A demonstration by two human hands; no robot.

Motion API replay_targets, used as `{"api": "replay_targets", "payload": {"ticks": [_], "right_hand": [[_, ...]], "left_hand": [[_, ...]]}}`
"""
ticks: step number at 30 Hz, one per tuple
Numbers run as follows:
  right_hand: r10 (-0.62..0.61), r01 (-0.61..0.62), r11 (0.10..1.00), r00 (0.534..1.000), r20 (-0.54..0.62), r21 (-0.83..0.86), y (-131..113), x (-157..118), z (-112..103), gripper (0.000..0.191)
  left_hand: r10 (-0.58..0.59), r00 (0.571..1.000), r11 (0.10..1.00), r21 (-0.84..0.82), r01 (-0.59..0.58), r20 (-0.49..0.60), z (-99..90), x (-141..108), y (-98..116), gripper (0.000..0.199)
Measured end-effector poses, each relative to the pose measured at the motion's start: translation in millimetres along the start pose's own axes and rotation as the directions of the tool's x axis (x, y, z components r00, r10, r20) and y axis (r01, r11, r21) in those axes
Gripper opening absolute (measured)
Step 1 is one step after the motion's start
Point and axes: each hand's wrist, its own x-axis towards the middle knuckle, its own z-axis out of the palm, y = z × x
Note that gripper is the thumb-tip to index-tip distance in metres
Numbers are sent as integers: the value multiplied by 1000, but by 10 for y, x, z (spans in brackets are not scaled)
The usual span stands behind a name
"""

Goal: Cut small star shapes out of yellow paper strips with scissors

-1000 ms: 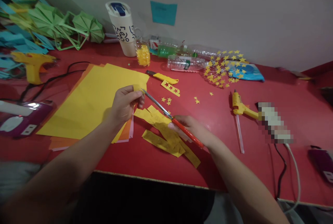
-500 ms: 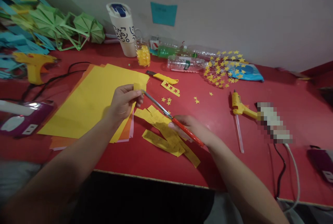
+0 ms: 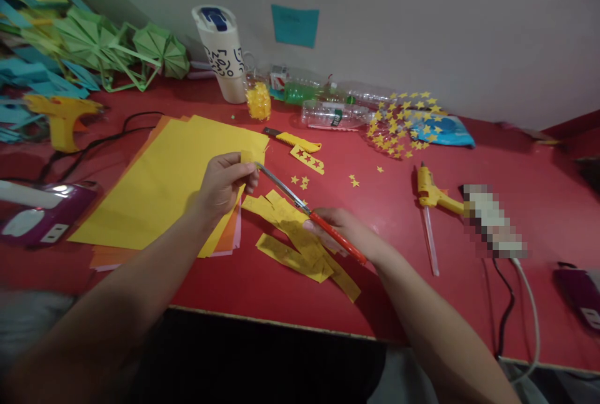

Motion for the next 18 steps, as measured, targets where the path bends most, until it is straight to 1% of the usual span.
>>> {"api": "replay_targets", "payload": {"ticks": [6, 12, 18], "right_hand": [[-37, 37, 999, 999, 5, 0, -24, -4, -3, 58], [-21, 21, 1000, 1000, 2, -9, -36, -7, -7, 58], [-40, 39, 999, 999, -19, -36, 62, 27, -8, 59]], "left_hand": [[-12, 1000, 1000, -5, 12, -12, 7, -1, 2, 14], [-6, 1000, 1000, -6, 6, -6, 5, 0, -4, 13], [18, 1000, 1000, -7, -18, 6, -10, 10, -41, 12]]}}
